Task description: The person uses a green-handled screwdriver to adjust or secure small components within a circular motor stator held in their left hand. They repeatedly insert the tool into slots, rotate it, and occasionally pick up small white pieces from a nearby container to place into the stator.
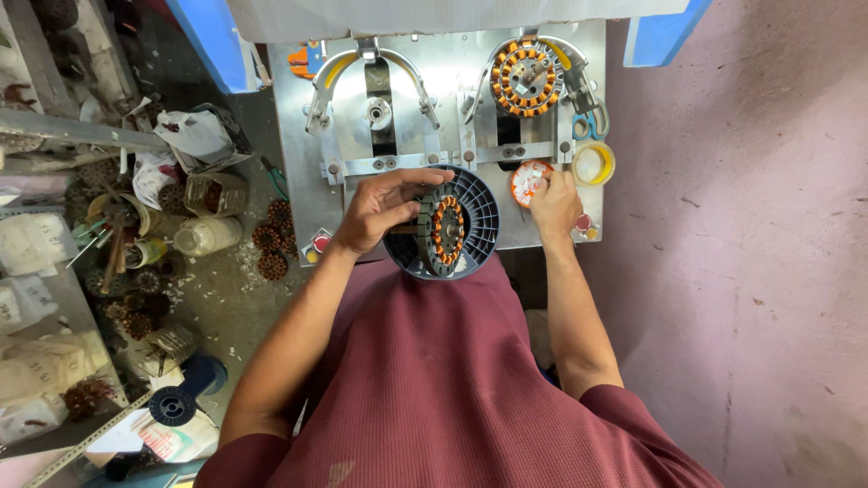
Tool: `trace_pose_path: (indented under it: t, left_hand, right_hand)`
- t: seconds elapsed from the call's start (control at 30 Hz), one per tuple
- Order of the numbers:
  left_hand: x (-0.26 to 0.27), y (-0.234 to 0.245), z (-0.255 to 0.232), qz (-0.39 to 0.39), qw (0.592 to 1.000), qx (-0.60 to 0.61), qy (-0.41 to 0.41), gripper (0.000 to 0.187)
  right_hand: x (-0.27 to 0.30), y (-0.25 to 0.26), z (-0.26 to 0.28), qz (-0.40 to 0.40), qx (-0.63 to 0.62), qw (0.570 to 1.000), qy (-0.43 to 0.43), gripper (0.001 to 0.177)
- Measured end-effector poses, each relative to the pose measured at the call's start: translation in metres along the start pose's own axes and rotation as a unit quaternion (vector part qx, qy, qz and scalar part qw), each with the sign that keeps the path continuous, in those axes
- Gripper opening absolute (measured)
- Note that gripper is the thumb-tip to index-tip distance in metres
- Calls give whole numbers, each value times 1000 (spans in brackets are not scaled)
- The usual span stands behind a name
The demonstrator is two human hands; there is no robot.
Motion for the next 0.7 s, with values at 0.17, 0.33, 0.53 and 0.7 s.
trace_pose_path:
  t: [0.17, 0.33, 0.53, 0.7]
  left_hand:
    - [1, 0, 1, -5, 1000, 4, 5, 47]
    - [2, 1, 1, -6, 1000, 4, 2, 46]
    - [2, 1, 2, -3, 1000, -5, -9, 47]
    - [2, 1, 3, -5, 1000, -3, -5, 46]
  right_hand:
    - [-4, 3, 7, 21, 5, 1000, -15, 25]
    - [-3, 6, 10, 6, -41, 999, -30, 16]
    - [-2, -3, -7, 8, -86, 994, -69, 10]
    - [-5, -19, -18, 38, -92, 991, -87, 10]
Point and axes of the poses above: each hand's wrist, its own x-axis away from the middle knuckle, its own y-axis out of the back of the hand, z = x × y, the point moved 6 cm from there along -x, towards the middle knuckle, and after that the axes turned 5 degrees about -z, right-handed, at the moved point
